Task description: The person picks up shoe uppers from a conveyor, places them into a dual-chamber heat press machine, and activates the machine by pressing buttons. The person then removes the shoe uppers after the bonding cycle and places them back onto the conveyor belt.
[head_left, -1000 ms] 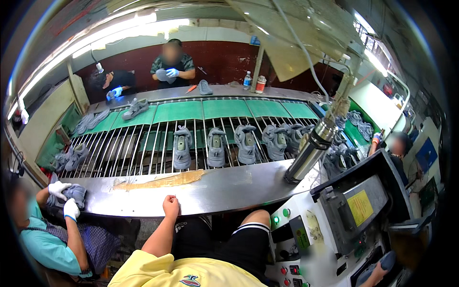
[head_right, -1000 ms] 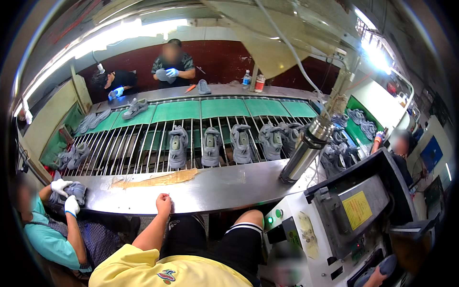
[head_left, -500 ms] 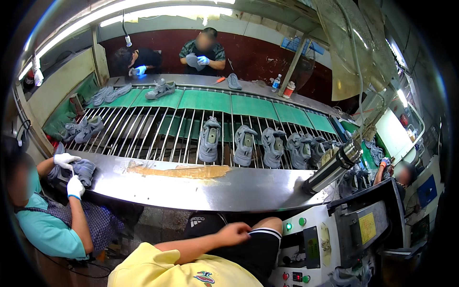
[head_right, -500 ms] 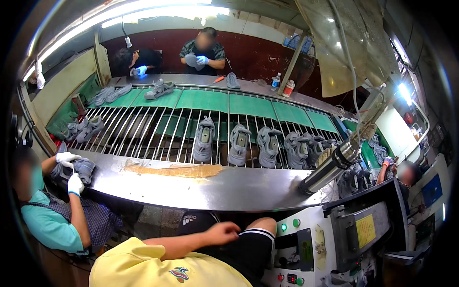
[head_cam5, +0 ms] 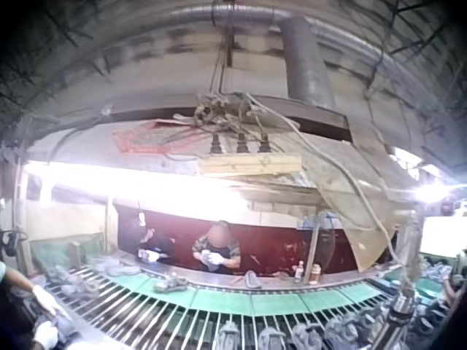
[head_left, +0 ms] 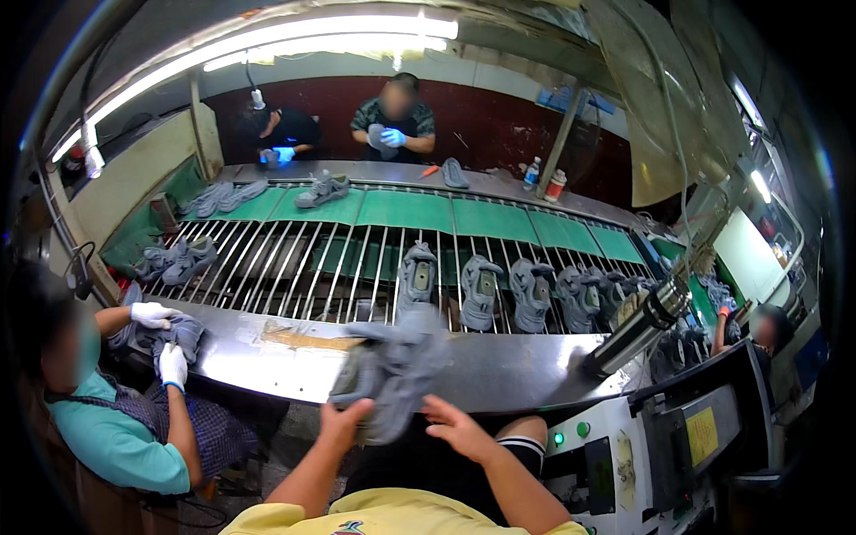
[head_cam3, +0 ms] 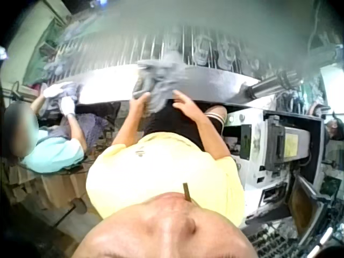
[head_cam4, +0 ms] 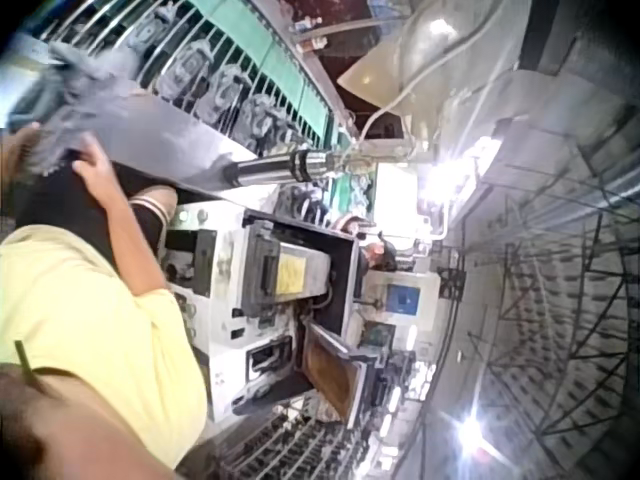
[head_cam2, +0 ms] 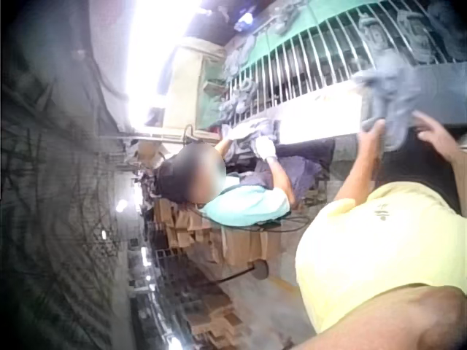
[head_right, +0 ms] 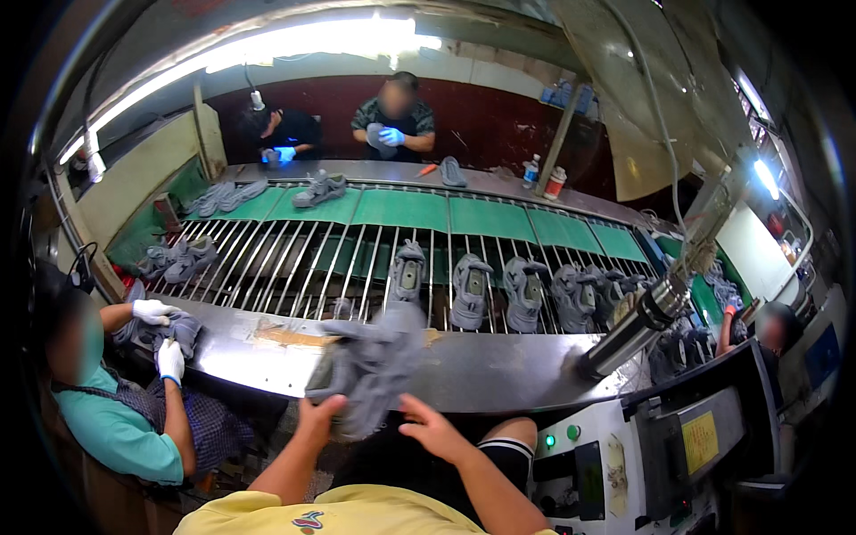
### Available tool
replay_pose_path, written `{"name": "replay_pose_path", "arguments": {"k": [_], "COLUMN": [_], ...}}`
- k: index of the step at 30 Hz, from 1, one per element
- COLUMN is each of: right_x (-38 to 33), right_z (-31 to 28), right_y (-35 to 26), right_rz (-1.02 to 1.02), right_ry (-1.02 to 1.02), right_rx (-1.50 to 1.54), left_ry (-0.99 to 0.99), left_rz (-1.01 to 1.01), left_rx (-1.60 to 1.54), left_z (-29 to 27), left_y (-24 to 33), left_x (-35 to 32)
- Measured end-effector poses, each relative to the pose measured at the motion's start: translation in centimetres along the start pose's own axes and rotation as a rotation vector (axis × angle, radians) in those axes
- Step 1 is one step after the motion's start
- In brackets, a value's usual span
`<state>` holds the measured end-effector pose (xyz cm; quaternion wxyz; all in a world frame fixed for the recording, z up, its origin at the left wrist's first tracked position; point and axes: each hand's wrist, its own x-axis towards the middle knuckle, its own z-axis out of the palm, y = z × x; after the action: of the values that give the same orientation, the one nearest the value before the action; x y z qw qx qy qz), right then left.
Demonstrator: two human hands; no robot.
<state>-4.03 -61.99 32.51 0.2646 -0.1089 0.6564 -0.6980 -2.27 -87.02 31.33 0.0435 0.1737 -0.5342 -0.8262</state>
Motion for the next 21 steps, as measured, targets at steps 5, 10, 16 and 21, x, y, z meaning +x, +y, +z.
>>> {"name": "replay_pose_path", "arguments": {"k": [5,10,16,21], "right_x": [0.6,-5.3,-11.4,-10.4], "right_z": [-0.8,-7.9,-10.6,-11.3], "right_y": [5.0,10.3,9.8,11.5], "right_rz": [0.093,0.151,0.704,0.932], "right_ry": [0.050,0.624,0.663,0.616], "right_rx": [-0.088,-0.239,0.155,0.276], "left_ry": [0.193,0.210,0.225,0.382], "left_rz": [0.406,0.451,0.521,0.395], "left_rx": [0.622,0.674,0.558,0.789], "left_z": [-8.8,-10.5,-6.4,-0.2], "left_y": [-2.2,-5.0,-6.3,-4.4], "left_x": [3.0,8.6,19.1,26.9]}}
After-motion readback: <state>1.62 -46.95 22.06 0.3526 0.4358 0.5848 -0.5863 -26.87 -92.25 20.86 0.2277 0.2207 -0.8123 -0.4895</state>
